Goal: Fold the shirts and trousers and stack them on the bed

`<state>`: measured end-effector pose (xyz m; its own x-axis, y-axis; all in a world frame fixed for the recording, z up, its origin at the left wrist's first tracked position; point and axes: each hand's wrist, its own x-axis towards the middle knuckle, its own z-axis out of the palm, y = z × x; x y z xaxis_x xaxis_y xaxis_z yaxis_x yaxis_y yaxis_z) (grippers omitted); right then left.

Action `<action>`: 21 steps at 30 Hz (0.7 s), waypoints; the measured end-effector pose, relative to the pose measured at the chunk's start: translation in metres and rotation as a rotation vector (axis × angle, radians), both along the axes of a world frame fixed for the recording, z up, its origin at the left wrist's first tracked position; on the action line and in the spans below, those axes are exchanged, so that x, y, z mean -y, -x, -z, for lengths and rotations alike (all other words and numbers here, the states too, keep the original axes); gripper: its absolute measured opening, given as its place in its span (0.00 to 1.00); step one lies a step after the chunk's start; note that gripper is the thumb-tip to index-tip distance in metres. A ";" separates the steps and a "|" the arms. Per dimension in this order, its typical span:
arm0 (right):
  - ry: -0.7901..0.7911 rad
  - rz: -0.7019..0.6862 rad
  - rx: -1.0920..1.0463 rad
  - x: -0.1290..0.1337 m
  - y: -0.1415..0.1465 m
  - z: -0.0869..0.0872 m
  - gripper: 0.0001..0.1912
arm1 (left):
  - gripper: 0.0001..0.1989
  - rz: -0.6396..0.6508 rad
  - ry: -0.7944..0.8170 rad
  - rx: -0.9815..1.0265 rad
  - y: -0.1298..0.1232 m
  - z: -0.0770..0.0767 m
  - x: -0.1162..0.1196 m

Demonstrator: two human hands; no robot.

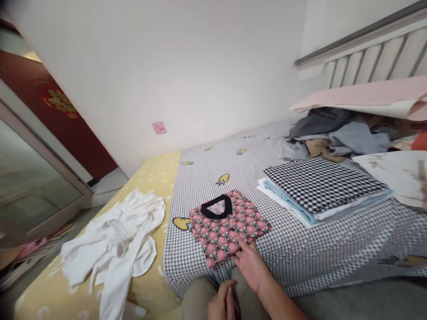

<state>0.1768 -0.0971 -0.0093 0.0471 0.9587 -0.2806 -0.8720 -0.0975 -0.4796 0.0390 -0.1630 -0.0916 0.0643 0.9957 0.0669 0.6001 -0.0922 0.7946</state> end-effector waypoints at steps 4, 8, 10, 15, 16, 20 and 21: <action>0.012 0.003 0.047 0.000 -0.001 -0.005 0.45 | 0.39 -0.074 0.058 0.263 0.002 -0.013 0.001; 0.060 0.019 0.094 0.003 -0.001 -0.009 0.42 | 0.35 -0.283 0.102 0.490 0.007 -0.036 -0.004; 0.072 0.018 0.102 0.003 -0.002 -0.011 0.40 | 0.30 -0.378 0.075 0.545 0.011 -0.048 -0.010; 0.075 -0.027 0.066 0.001 0.000 -0.014 0.34 | 0.22 -0.426 0.192 0.672 0.013 -0.075 -0.038; 0.077 -0.030 0.057 0.001 -0.001 -0.015 0.32 | 0.22 -0.439 0.247 0.713 0.012 -0.080 -0.044; 0.131 -0.060 0.020 -0.003 -0.019 -0.020 0.24 | 0.24 -0.509 0.404 0.776 0.005 -0.088 -0.064; 0.157 -0.051 0.018 -0.005 -0.029 -0.021 0.21 | 0.26 -0.509 0.412 0.757 0.004 -0.088 -0.067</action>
